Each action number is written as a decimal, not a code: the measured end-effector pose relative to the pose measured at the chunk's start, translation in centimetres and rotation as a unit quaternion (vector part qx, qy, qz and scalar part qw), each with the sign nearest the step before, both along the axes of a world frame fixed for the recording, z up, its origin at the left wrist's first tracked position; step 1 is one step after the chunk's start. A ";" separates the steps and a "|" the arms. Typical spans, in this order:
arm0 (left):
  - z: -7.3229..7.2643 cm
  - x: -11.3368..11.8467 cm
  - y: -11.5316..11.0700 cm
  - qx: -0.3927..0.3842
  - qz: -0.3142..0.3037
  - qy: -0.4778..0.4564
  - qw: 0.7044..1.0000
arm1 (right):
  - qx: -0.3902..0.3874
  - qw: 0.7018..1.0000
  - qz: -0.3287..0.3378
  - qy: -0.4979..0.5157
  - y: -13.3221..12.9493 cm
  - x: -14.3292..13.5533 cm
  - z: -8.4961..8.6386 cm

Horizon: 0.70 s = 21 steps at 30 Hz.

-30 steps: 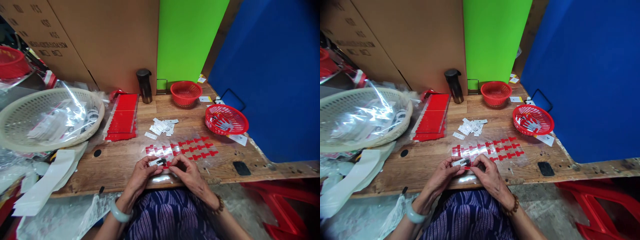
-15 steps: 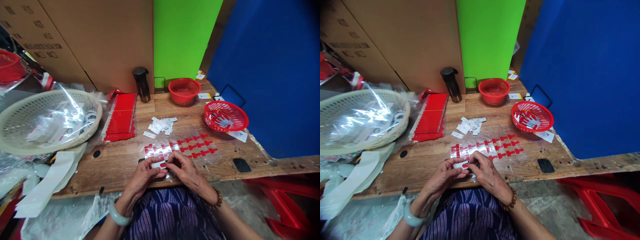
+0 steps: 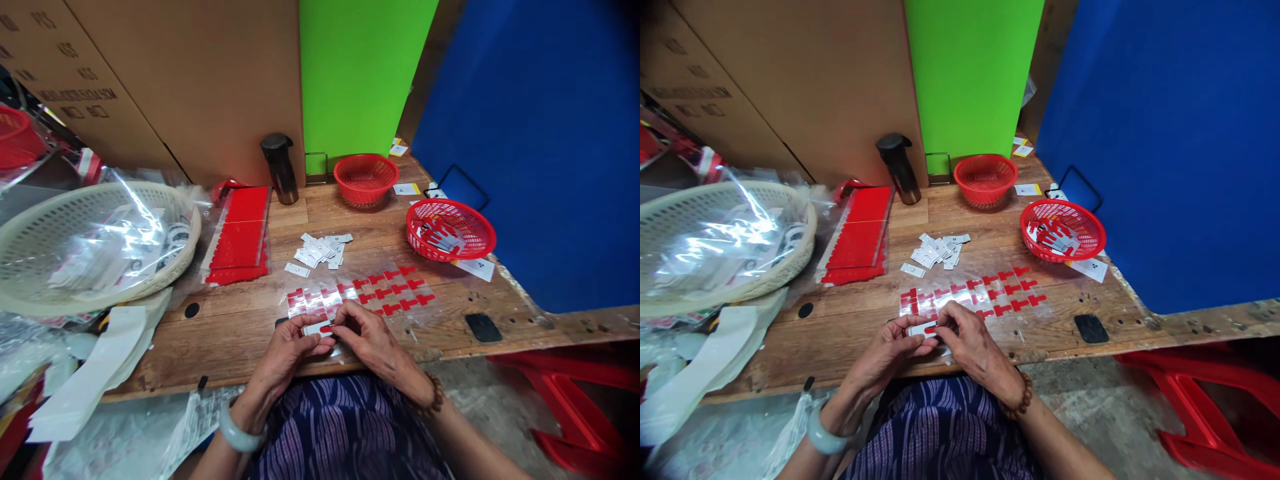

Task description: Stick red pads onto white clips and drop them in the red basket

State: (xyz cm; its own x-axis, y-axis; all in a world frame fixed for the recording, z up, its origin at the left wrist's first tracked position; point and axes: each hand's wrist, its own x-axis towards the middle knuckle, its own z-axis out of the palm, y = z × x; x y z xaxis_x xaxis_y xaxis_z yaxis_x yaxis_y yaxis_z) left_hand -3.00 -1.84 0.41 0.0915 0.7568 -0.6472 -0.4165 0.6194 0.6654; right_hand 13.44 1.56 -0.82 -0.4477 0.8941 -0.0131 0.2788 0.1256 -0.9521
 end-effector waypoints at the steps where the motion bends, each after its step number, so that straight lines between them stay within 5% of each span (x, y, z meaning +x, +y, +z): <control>1: 0.1 0.0 0.0 -0.001 0.000 0.000 1.000 | 0.002 1.000 -0.001 0.001 0.0 0.0 -0.1; 21: -0.7 0.5 -0.1 0.032 0.008 0.058 0.998 | -0.021 1.000 -0.017 -0.002 0.0 -0.2 0.0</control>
